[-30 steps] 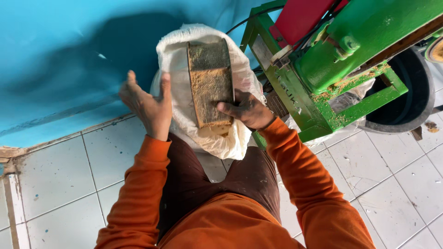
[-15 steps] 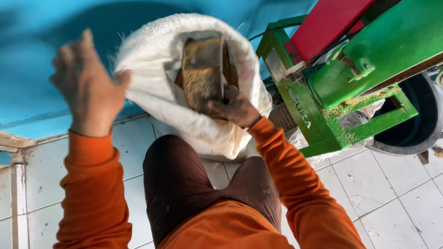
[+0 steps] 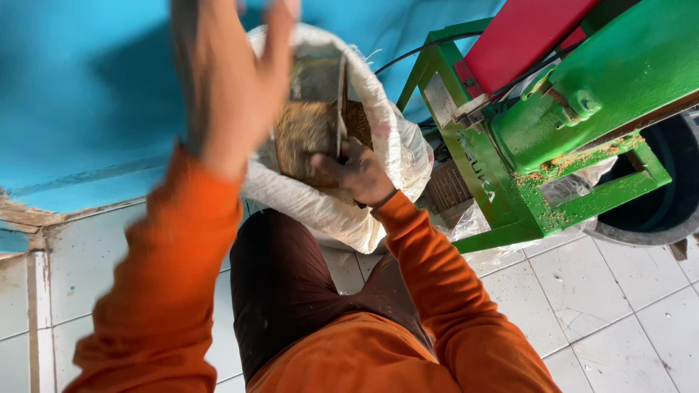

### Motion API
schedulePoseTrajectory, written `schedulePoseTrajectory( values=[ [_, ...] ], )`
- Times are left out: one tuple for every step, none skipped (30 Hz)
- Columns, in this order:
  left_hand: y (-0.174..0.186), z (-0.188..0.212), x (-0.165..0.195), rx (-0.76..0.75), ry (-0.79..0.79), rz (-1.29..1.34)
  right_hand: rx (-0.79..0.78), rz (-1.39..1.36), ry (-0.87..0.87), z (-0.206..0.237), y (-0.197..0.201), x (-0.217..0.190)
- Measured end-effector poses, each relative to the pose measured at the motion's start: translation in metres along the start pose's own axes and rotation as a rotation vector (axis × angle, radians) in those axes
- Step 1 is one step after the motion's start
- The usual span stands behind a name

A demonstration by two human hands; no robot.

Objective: The person kneels on the floor and scrapes caked material off a cylindrical metal mesh screen with a wooden scraper, working over a woven sack to catch the debris. The person then lifts the screen, carries it to a green grinding machine, and fits it onto the machine.

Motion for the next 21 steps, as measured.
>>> schedulePoseTrajectory(
  values=[
    [-0.009,0.022,0.002,-0.079,0.072,0.229,-0.014,-0.167,0.067,-0.004,0.002,-0.005],
    [-0.021,0.041,0.015,-0.134,0.034,0.240,-0.025,-0.334,0.138,-0.009,0.004,-0.010],
    [-0.038,0.058,0.025,-0.192,-0.007,0.253,-0.033,-0.502,0.209,-0.013,0.007,-0.014],
    [-0.057,0.075,0.025,-0.242,0.050,0.189,0.046,-0.649,0.209,-0.015,0.015,-0.011],
    [-0.073,0.092,0.022,-0.292,0.115,0.126,0.122,-0.796,0.201,-0.016,0.022,-0.005],
    [-0.083,0.105,0.014,-0.293,0.191,0.158,0.199,-0.938,0.194,-0.016,0.028,0.003],
    [-0.091,0.115,0.005,-0.291,0.260,0.188,0.181,-0.959,0.159,-0.016,0.028,0.008],
    [-0.095,0.120,-0.006,-0.290,0.323,0.219,0.166,-0.978,0.129,-0.013,0.031,0.013],
    [-0.101,0.125,-0.020,-0.311,0.421,0.366,0.149,-0.995,0.095,-0.009,0.034,0.020],
    [-0.105,0.130,-0.033,-0.331,0.528,0.515,0.113,-1.031,0.149,-0.005,0.036,0.023],
    [-0.109,0.135,-0.045,-0.349,0.635,0.666,0.076,-1.068,0.200,0.002,0.037,0.027],
    [-0.113,0.138,-0.055,-0.361,0.733,0.792,0.040,-1.104,0.254,0.008,0.039,0.032],
    [-0.117,0.139,-0.065,-0.370,0.826,0.918,0.027,-1.130,0.258,0.013,0.040,0.042],
    [-0.122,0.141,-0.072,-0.375,0.914,1.044,0.013,-1.154,0.265,0.018,0.041,0.051],
    [-0.124,0.145,-0.079,-0.338,1.019,1.127,-0.002,-1.181,0.270,0.021,0.040,0.060],
    [-0.127,0.151,-0.085,-0.300,1.127,1.207,-0.007,-1.219,0.265,0.022,0.039,0.069],
    [-0.130,0.160,-0.088,-0.260,1.235,1.286,-0.010,-1.258,0.260,0.024,0.037,0.077],
    [-0.133,0.164,-0.088,-0.231,1.271,1.378,-0.015,-1.296,0.253,0.024,0.035,0.083],
    [-0.136,0.169,-0.088,-0.199,1.306,1.469,0.000,-1.322,0.247,0.023,0.034,0.088],
    [-0.139,0.173,-0.088,-0.167,1.334,1.562,0.014,-1.346,0.244,0.023,0.035,0.092],
    [-0.143,0.175,-0.090,-0.190,1.340,1.573,0.027,-1.368,0.247,0.021,0.036,0.093]
  ],
)
Point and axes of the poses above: each hand's wrist, its own z-axis away from the middle knuckle, its own y-axis out of the back of the hand, x = y × z, the point moved 9 cm from there along -z, towards the middle knuckle, and after that the axes turned 14 degrees about -x, right-handed, at the moved point
